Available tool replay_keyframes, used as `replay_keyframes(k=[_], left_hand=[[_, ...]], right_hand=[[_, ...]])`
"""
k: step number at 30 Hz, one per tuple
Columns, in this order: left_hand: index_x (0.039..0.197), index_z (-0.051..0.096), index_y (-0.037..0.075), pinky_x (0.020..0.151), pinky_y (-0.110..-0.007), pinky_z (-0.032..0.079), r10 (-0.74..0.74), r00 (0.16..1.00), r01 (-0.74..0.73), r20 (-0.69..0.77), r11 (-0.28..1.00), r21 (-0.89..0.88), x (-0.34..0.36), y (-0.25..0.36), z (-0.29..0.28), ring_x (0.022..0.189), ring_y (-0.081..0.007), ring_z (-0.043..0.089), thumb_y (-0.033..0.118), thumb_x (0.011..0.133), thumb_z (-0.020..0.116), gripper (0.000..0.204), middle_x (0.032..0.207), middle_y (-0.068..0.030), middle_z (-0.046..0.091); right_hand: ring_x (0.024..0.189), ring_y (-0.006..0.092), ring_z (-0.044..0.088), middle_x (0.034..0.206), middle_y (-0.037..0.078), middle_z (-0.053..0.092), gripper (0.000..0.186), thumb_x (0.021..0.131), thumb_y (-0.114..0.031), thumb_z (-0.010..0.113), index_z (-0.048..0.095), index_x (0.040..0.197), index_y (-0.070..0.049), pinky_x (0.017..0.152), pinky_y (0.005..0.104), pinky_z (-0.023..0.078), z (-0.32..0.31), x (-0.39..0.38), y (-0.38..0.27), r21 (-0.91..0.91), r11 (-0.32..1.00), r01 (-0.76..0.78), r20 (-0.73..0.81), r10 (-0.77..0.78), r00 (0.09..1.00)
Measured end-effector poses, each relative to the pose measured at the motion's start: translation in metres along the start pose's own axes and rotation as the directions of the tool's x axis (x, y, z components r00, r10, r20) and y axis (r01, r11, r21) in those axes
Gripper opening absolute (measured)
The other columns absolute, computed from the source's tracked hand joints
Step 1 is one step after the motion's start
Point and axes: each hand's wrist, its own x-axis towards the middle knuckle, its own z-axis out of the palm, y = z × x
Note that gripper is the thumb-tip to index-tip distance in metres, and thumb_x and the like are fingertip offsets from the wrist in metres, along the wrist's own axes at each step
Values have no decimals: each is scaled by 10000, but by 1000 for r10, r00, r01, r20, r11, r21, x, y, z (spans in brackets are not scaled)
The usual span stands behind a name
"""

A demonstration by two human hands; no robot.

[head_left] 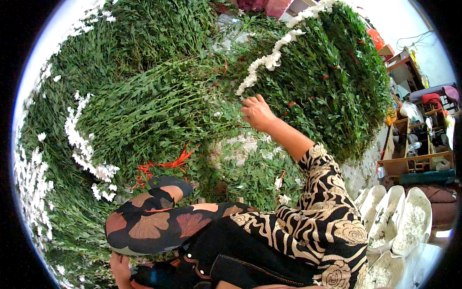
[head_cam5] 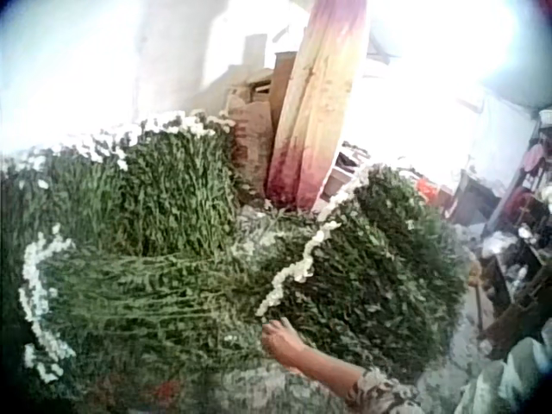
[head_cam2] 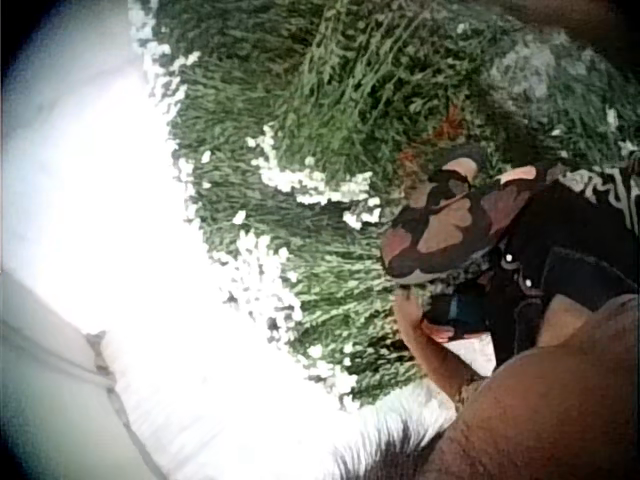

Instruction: The person gathers white flowers from a large pile on the floor, aligns the stems, and ties them into bundles using an orange rubber band. The person repeats this process, creating multiple bundles and placing them aside.

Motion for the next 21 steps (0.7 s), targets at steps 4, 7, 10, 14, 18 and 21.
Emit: replay_keyframes(k=[4,7,10,14,18,21], left_hand=[[1178,585,-46,813,-391,475,-30,997,30,-70,1000,-5,0,46,33,897,-247,599,115,915,592,309,1031,-164,651],[1190,577,-59,831,-380,476,-13,1000,13,-15,1000,-23,4,28,47,938,-251,605,107,900,598,335,1092,-153,651],[1232,565,-53,859,-389,473,-134,987,130,89,990,53,1,41,54,975,-274,619,122,905,595,371,1100,-180,650],[1205,557,-51,840,-434,478,-86,996,89,-23,980,177,-8,28,40,954,-369,620,173,898,604,383,1032,-245,636],[1079,586,-65,823,-470,488,-103,995,97,10,964,247,-7,92,6,933,-406,619,231,848,638,379,986,-261,641],[1154,603,-34,874,-439,511,8,993,-20,121,995,93,17,98,-9,1006,-371,660,226,851,669,405,1089,-237,682]], right_hand=[[1110,295,565,1099,73,621,247,801,-252,736,679,997,-115,968,458,405,-31,30,15,-82,996,-48,-57,43,997],[1134,308,556,1098,77,619,281,797,-243,747,666,1024,-98,984,488,404,-35,32,33,-73,989,-132,-121,123,985],[1103,323,576,1068,91,620,283,786,-234,746,660,1013,-89,966,499,430,-39,24,40,-85,987,-133,-171,117,978],[991,367,615,984,120,629,276,761,-215,745,654,981,-76,859,520,495,-46,30,24,-159,982,-105,64,117,991],[1125,400,592,1211,172,639,418,842,-194,740,642,1217,-40,964,507,480,-7,-1,1,-70,998,-3,76,9,997],[1108,382,596,1170,168,644,438,847,-172,744,616,1255,-79,930,477,484,5,10,-35,11,997,78,283,-78,956]])
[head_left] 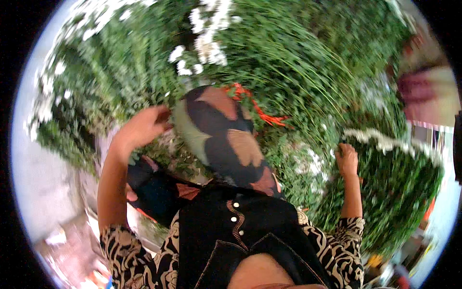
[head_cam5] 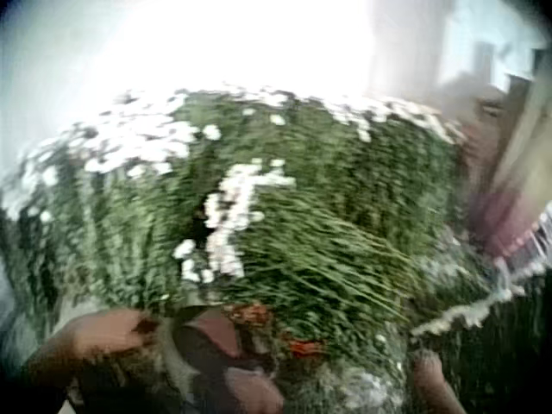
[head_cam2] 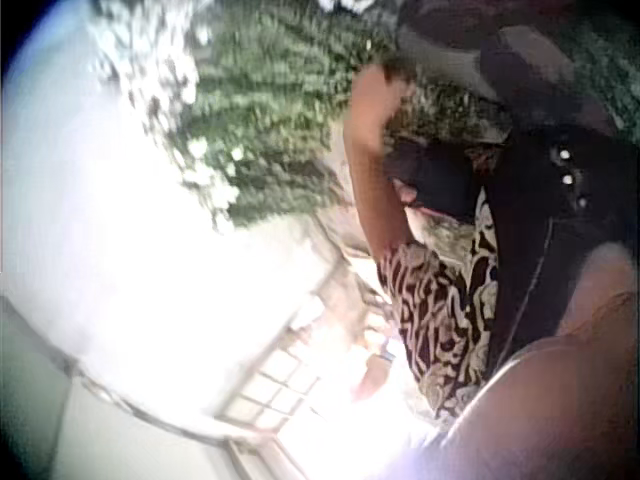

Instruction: The person gathers white flowers from a large pile on the floor, aligns the stems, and ties them into bundles using an orange rubber band. The person repeats this process, creating multiple bundles and placing them aside.

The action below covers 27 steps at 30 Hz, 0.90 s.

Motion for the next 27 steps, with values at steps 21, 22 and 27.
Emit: replay_keyframes(k=[21,22,27], left_hand=[[1134,660,83,764,-339,567,-7,998,64,63,170,-983,219,-51,173,882,-191,719,284,972,640,259,1040,-74,728],[1125,663,84,763,-338,567,7,999,48,49,146,-988,224,-54,177,876,-191,719,280,970,646,251,1034,-71,728],[1336,527,84,842,-385,559,48,997,-63,-65,-47,-997,240,-48,192,1091,-227,657,246,933,714,473,1274,-109,635]], right_hand=[[1072,387,627,1149,172,658,727,687,-373,865,553,1277,-84,917,502,489,-34,321,-289,-196,978,75,-333,-138,933],[1077,388,628,1152,173,657,760,670,-381,872,551,1293,-89,905,499,497,-34,327,-289,-178,982,60,-208,-97,973],[996,376,649,1116,164,648,656,712,-227,846,567,1288,-82,770,457,545,-32,255,-318,-50,976,212,-375,-215,902]])
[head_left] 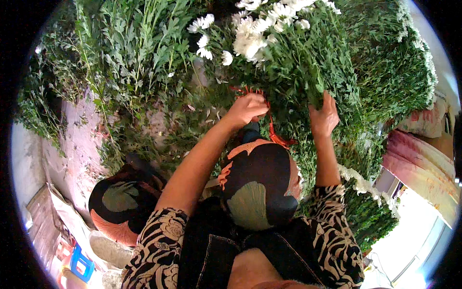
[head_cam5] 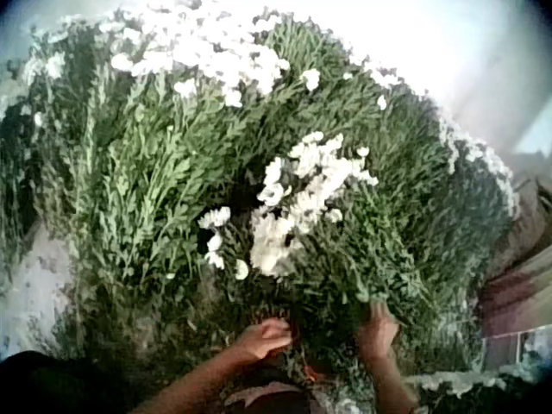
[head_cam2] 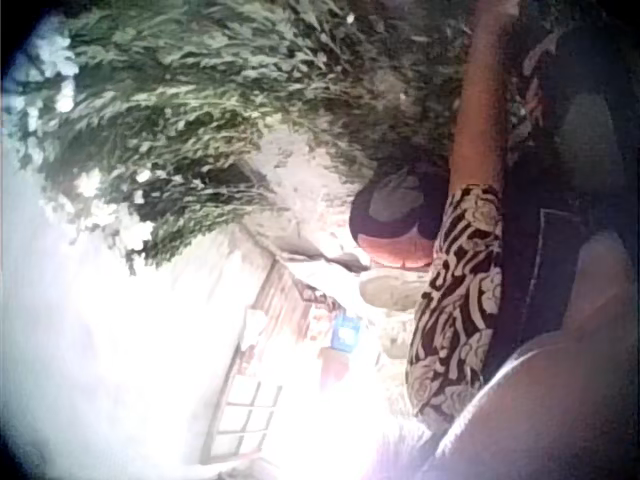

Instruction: The person gathers white flowers from a large pile on the floor, aligns the stems, and ties them into bundles using an orange rubber band. The person repeats this process, creating multiple bundles and placing them aside.

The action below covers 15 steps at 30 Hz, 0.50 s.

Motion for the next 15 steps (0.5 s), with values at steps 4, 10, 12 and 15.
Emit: replay_keyframes(k=[4,10,12,15], left_hand=[[1512,292,117,970,-438,503,26,1000,-26,-6,980,-195,13,-5,21,1244,-247,567,203,896,755,775,1463,-110,497],[1482,350,100,1024,-449,459,-20,996,1,-83,975,-223,11,-12,16,1254,-246,566,269,910,738,711,1321,-95,612],[1477,372,84,1008,-436,472,-28,999,19,-29,959,-282,7,-10,13,1245,-239,570,287,927,715,678,1320,-97,610],[1428,460,68,966,-401,501,22,999,-30,-33,967,-253,6,-6,26,1205,-212,584,328,944,687,594,1319,-84,608]], right_hand=[[991,395,620,1120,157,622,716,666,-143,873,569,1307,-50,813,456,526,16,-72,-22,212,959,185,-47,-179,983],[986,334,620,1087,131,620,453,763,-123,850,654,1168,-63,803,408,518,25,-106,-34,450,888,91,43,-124,991],[922,298,632,1052,143,628,418,812,-131,817,597,1150,-25,795,398,516,22,-89,-55,573,814,-101,39,96,995],[1009,317,631,1137,157,619,494,805,-135,813,577,1226,-32,847,406,507,22,-76,-52,571,645,-508,557,151,817]])
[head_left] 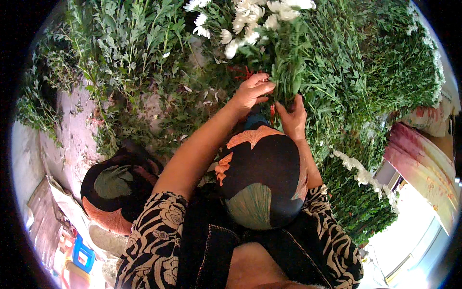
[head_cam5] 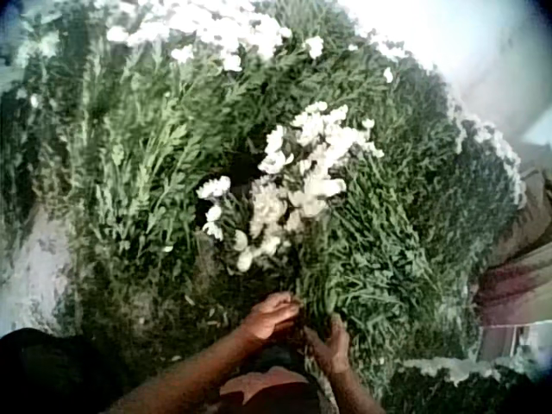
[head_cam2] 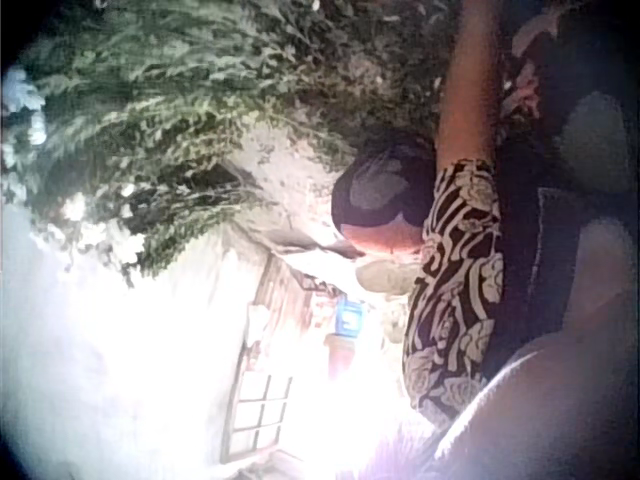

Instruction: The person gathers white flowers from a large pile on the floor, aligns the stems, and ties them into bundles using an orange rubber band. The person repeats this process, creating multiple bundles and placing them aside.

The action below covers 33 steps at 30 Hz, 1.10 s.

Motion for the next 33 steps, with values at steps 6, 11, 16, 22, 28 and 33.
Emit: replay_keyframes(k=[6,11,16,22,28,33], left_hand=[[1152,641,-8,793,-349,566,231,972,-233,-31,972,-40,-11,16,2,936,-194,682,253,887,733,383,1082,-74,694],[1140,657,-16,891,-384,543,275,957,-289,-92,936,-201,-22,14,-25,982,-231,675,196,917,651,307,1106,-97,698],[1159,661,-9,916,-390,537,360,932,-333,-51,902,276,-12,-1,-52,986,-227,675,212,903,692,340,1118,-87,702],[1133,682,53,901,-425,552,171,971,-195,-165,971,-137,-42,58,-26,1064,-240,680,206,872,731,307,1146,-120,696],[1274,601,41,945,-438,542,315,948,-316,-37,931,-182,-43,49,-21,1136,-312,653,244,896,713,444,1339,-156,612],[1336,567,48,972,-417,531,369,927,-376,-73,913,-156,-48,60,-22,1176,-259,631,201,934,674,443,1300,-104,640]], right_hand=[[976,373,626,1130,132,631,479,732,-70,809,643,1182,-62,843,419,521,3,-47,-38,-556,575,600,6,-719,695],[1039,287,635,1171,122,631,412,743,-18,794,656,1130,-50,883,348,509,-4,-31,-33,-108,734,671,-52,-678,733],[1063,169,611,1220,81,652,443,963,-133,695,528,1352,-3,893,337,496,33,-7,-13,433,897,93,184,-188,965],[885,111,617,1071,10,708,212,946,-43,695,671,1157,-41,790,284,505,33,5,-2,592,748,301,-108,-296,949],[974,106,581,1090,16,666,240,1028,-126,599,586,1241,-18,835,283,496,20,11,-43,506,809,297,-123,-274,954],[868,89,569,1040,-19,679,237,999,-113,647,651,1220,-26,783,259,476,45,12,-10,540,786,302,49,-387,921]])
